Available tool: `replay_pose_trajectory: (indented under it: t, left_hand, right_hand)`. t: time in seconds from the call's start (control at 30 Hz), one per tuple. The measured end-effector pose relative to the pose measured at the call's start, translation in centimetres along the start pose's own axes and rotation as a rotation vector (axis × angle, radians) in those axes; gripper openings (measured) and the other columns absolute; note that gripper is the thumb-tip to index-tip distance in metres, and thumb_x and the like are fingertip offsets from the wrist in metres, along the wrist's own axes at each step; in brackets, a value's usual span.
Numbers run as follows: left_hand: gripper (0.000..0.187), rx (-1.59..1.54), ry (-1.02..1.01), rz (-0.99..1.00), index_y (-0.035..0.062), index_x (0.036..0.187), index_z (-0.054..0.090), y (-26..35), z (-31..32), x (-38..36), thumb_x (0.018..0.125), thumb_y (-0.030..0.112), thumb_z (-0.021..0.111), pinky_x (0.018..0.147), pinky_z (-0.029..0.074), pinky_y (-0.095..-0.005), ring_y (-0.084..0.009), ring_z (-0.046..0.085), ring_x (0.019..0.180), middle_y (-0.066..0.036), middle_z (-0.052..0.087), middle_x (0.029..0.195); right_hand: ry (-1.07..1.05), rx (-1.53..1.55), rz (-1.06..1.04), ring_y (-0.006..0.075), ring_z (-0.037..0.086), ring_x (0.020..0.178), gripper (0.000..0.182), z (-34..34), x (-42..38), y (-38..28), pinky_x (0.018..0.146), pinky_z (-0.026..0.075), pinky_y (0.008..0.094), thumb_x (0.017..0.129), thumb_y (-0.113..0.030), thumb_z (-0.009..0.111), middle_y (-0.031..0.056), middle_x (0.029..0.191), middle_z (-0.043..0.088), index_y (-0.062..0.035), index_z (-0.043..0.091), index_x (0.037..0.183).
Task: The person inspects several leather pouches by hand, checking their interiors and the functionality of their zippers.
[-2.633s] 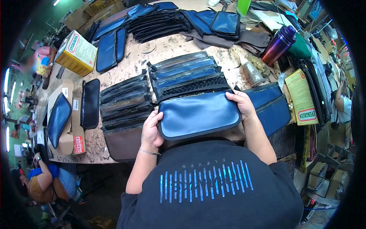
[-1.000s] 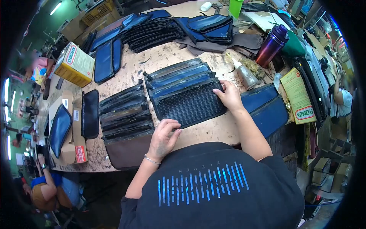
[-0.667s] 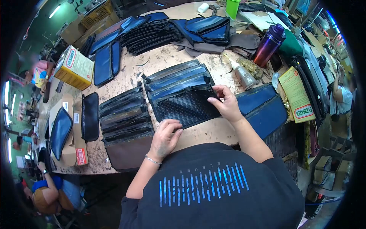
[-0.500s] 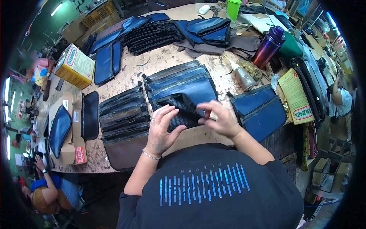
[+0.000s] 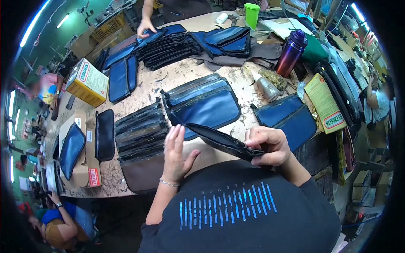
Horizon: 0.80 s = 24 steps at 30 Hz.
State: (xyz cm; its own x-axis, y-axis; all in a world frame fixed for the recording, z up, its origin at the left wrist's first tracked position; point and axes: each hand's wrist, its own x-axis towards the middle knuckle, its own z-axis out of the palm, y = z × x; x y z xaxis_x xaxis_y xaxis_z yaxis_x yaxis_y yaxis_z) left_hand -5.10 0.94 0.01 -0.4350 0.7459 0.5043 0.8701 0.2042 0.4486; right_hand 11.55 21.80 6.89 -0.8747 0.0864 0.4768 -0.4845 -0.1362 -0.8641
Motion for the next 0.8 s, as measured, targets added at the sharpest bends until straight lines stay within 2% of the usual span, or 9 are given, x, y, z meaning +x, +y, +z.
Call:
replay_pose_trajectory:
  t: [0.1,0.27,0.33,0.4,0.5,0.6,0.67,0.7,0.8]
  left_hand:
    - [0.085,-0.053,-0.182,-0.069,0.0014,0.135,0.02,-0.8,2.1,-0.2,0.07,0.024,0.07,0.095,0.036,-0.0397,-0.0372,0.035,0.119,-0.021,0.03,0.134]
    - [0.087,-0.04,-0.158,-0.071,0.0001,0.136,0.013,-2.7,4.3,0.0,0.072,0.02,0.069,0.097,0.035,-0.0372,-0.0374,0.036,0.119,-0.026,0.028,0.133]
    - [0.086,-0.288,-0.162,-0.413,-0.0028,0.136,0.013,-2.7,4.4,0.6,0.073,0.018,0.067,0.094,0.038,-0.0361,-0.035,0.043,0.115,-0.028,0.031,0.131]
    - [0.078,-0.332,-0.082,-0.472,-0.0037,0.134,0.018,-3.3,4.6,0.7,0.077,0.016,0.066,0.085,0.043,-0.0317,-0.0261,0.054,0.099,-0.024,0.04,0.125]
    - [0.049,-0.861,0.085,-0.657,-0.0037,0.125,0.038,-2.9,4.0,0.4,0.082,0.007,0.059,0.083,0.042,-0.0238,-0.0121,0.053,0.091,-0.014,0.045,0.121]
    - [0.017,-0.925,0.182,-0.538,-0.0014,0.099,0.059,-1.0,1.3,0.2,0.086,0.008,0.053,0.071,0.041,-0.0194,-0.0083,0.053,0.08,-0.008,0.061,0.092]
    - [0.019,-1.003,0.296,-0.415,-0.0002,0.087,0.062,0.1,-1.3,0.4,0.089,0.014,0.049,0.067,0.039,-0.0188,-0.0088,0.053,0.076,-0.009,0.061,0.086]
    - [0.024,-0.993,0.336,-0.407,-0.0017,0.084,0.061,0.4,-2.9,0.4,0.091,0.014,0.045,0.076,0.042,-0.0236,-0.0125,0.055,0.08,-0.01,0.06,0.09]
    - [0.031,-0.877,0.458,-0.23,-0.003,0.083,0.061,3.0,-4.9,1.7,0.092,0.018,0.04,0.079,0.042,-0.0269,-0.0176,0.056,0.085,-0.013,0.06,0.094]
  right_hand:
    - [-0.058,-0.046,-0.046,0.0115,0.045,0.06,0.04,0.2,0.1,-1.5,0.057,0.034,0.0235,0.06,0.004,0.068,0.0042,0.067,0.051,0.0042,0.061,0.1]
    - [-0.152,0.104,-0.264,0.0166,0.049,0.058,0.034,0.2,-0.3,-5.1,0.055,0.041,0.0288,0.065,-0.003,0.069,0.0112,0.068,0.055,0.0076,0.06,0.097]
    - [-0.329,0.269,-0.339,0.0187,0.051,0.06,0.028,-1.8,-0.9,-7.3,0.06,0.045,0.033,0.073,-0.005,0.066,0.0106,0.07,0.053,0.0055,0.06,0.097]
    - [-0.35,0.369,-0.4,0.0187,0.051,0.062,0.016,-3.4,-2.5,-9.5,0.065,0.047,0.0351,0.078,-0.005,0.062,0.0082,0.069,0.049,0.002,0.059,0.092]
    - [-0.211,0.335,-0.425,0.0176,0.05,0.064,0.01,-3.3,-4.3,-11.2,0.07,0.046,0.0368,0.08,-0.01,0.06,0.0078,0.069,0.046,-0.0005,0.057,0.083]
    - [0.09,0.307,-0.433,0.0168,0.048,0.067,0.014,-2.4,-4.9,-8.7,0.069,0.045,0.036,0.077,-0.012,0.06,0.0082,0.07,0.046,0.0003,0.057,0.084]
    - [0.269,0.285,-0.349,0.0161,0.046,0.068,0.02,-1.6,-3.5,-6.7,0.07,0.044,0.0319,0.071,-0.006,0.059,0.0085,0.071,0.047,0.0017,0.056,0.089]
    - [0.327,0.25,-0.247,0.0159,0.048,0.071,0.025,-2.3,-3.2,-5.3,0.072,0.044,0.0302,0.069,-0.002,0.059,0.0087,0.075,0.05,0.0024,0.056,0.094]
    - [0.501,0.262,0.177,0.0142,0.054,0.084,0.034,-3.0,-0.7,-0.5,0.08,0.043,0.0259,0.068,0.004,0.061,0.0087,0.09,0.059,0.0033,0.056,0.102]
